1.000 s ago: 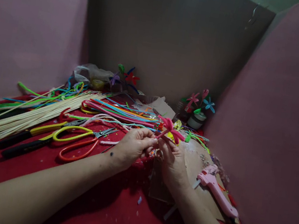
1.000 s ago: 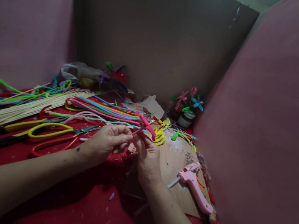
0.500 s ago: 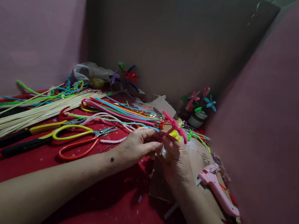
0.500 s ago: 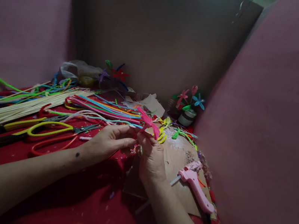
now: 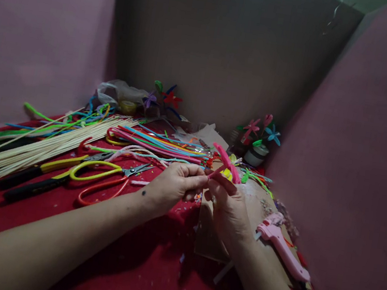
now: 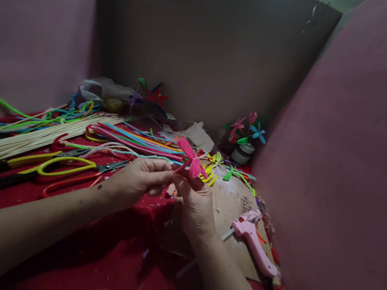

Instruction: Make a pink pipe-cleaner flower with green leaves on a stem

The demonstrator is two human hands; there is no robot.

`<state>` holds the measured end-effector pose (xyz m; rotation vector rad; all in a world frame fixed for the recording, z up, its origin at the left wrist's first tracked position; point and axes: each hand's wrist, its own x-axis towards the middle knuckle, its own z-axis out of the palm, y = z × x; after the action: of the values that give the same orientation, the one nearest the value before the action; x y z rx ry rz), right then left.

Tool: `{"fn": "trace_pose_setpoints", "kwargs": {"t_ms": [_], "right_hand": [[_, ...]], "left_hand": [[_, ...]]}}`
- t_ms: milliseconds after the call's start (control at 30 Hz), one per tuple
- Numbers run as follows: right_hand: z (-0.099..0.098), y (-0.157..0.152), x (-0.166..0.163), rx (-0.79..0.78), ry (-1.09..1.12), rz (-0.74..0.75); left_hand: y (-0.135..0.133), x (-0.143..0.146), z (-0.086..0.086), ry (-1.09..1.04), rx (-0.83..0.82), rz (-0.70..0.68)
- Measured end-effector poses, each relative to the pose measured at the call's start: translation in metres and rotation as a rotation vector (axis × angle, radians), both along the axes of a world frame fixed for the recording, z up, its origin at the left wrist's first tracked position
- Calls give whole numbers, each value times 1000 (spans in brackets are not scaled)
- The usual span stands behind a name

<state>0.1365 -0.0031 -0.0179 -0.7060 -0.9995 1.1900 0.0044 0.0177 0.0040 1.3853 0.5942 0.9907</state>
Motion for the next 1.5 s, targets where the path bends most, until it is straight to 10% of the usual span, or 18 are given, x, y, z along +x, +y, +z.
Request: {"fn": "trace_pose_setpoints", "kwargs": {"t_ms": [267, 567, 733, 1500], "right_hand": [[1, 2, 1, -33, 108, 83], [3, -1, -2, -79, 67, -3], [3, -4, -7, -97, 52, -46], [-4, 4, 3, -67, 20, 160]], "left_hand": [[4, -3, -3, -136, -242, -317], [-2, 0, -8, 462, 657, 268], [0, -3, -14, 509, 881, 349], [8, -5, -9, -99, -352, -318]]}}
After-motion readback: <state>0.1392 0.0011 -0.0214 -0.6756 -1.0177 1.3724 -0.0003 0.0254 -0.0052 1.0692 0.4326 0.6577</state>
